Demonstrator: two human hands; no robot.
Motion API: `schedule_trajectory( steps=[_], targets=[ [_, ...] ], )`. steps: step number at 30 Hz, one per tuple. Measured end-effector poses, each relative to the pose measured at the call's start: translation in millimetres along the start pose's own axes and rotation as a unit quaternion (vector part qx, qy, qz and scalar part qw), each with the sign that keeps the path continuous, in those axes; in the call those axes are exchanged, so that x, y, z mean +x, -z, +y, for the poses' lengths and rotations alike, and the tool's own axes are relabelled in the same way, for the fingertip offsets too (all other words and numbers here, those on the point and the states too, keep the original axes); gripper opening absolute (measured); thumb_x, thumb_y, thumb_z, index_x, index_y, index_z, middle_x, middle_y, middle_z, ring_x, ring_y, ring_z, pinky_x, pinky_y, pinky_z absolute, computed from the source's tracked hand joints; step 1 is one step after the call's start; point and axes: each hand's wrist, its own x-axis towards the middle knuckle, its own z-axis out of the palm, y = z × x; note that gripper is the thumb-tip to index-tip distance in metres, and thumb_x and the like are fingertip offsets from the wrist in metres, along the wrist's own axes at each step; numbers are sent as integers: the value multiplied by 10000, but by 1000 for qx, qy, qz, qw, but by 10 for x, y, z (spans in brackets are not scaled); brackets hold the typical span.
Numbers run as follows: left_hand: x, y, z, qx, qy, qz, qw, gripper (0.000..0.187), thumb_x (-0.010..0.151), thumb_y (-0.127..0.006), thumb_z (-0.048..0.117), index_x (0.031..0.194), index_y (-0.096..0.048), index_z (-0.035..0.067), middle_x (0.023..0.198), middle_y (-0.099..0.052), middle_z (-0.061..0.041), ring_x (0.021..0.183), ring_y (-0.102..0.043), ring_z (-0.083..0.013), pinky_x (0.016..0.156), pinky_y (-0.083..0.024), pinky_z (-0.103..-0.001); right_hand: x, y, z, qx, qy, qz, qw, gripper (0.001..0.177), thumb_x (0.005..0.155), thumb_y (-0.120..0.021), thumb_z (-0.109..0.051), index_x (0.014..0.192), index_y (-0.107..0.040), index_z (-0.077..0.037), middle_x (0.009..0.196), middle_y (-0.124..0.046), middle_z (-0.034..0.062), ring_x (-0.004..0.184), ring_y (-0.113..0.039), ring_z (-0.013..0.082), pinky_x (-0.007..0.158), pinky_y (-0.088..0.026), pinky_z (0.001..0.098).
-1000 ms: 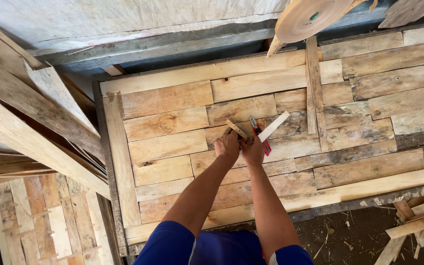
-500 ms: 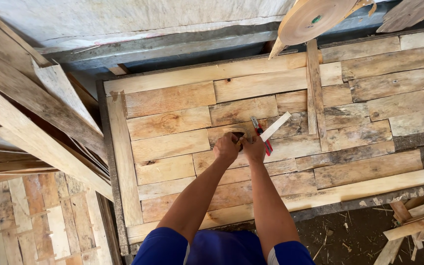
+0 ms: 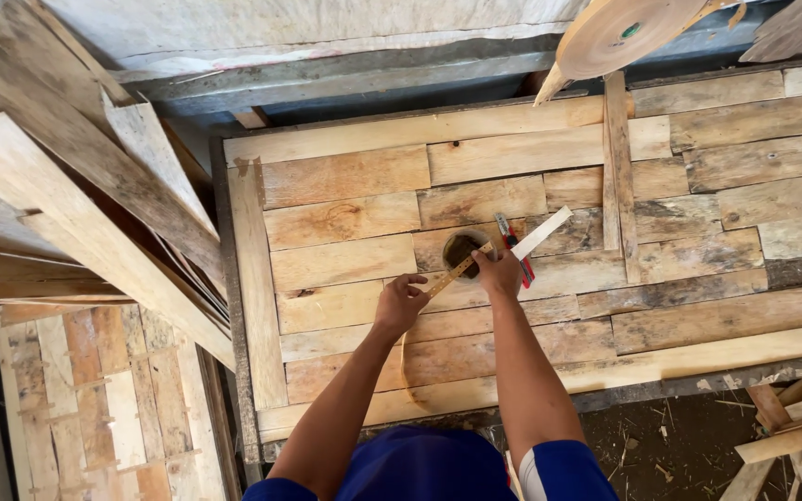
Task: Aligning and gluing wood strips to create a decorative panel or surface.
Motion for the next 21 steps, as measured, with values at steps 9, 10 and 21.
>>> schedule_trajectory(
  steps=[9, 10, 21],
  targets=[
    [-293, 343, -259, -14, 16, 15, 1000, 346, 844, -710, 160, 1176, -760, 78, 780, -697, 10, 702, -615, -100, 670, -528, -299, -77, 87, -138, -17, -11, -9, 1000, 462, 812, -861, -444, 930, -732, -17, 859, -759, 154, 792, -721, 291, 746, -553, 419],
    [-304, 375, -346, -14, 15, 17, 1000, 346, 844, -710, 160, 1176, -760, 78, 780, -697, 10, 702, -615, -100, 670, -528, -299, -79, 93, -148, -16, -9, -10, 1000, 462, 812, -861, -444, 930, -732, -17, 859, -759, 154, 792, -721, 291, 746, -553, 419],
    [-409, 461, -606, 2, 10, 47, 999, 349, 877, -721, 235, 1198, -772, 106, 785, -737, -40, 706, -656, -128, 729, -545, -319, -212, 196, -98, -57, 271, 236, 932, 331, 903, -791, -296, 1044, -744, -1, 957, -719, 207, 857, -686, 345, 762, -541, 435]
  ],
)
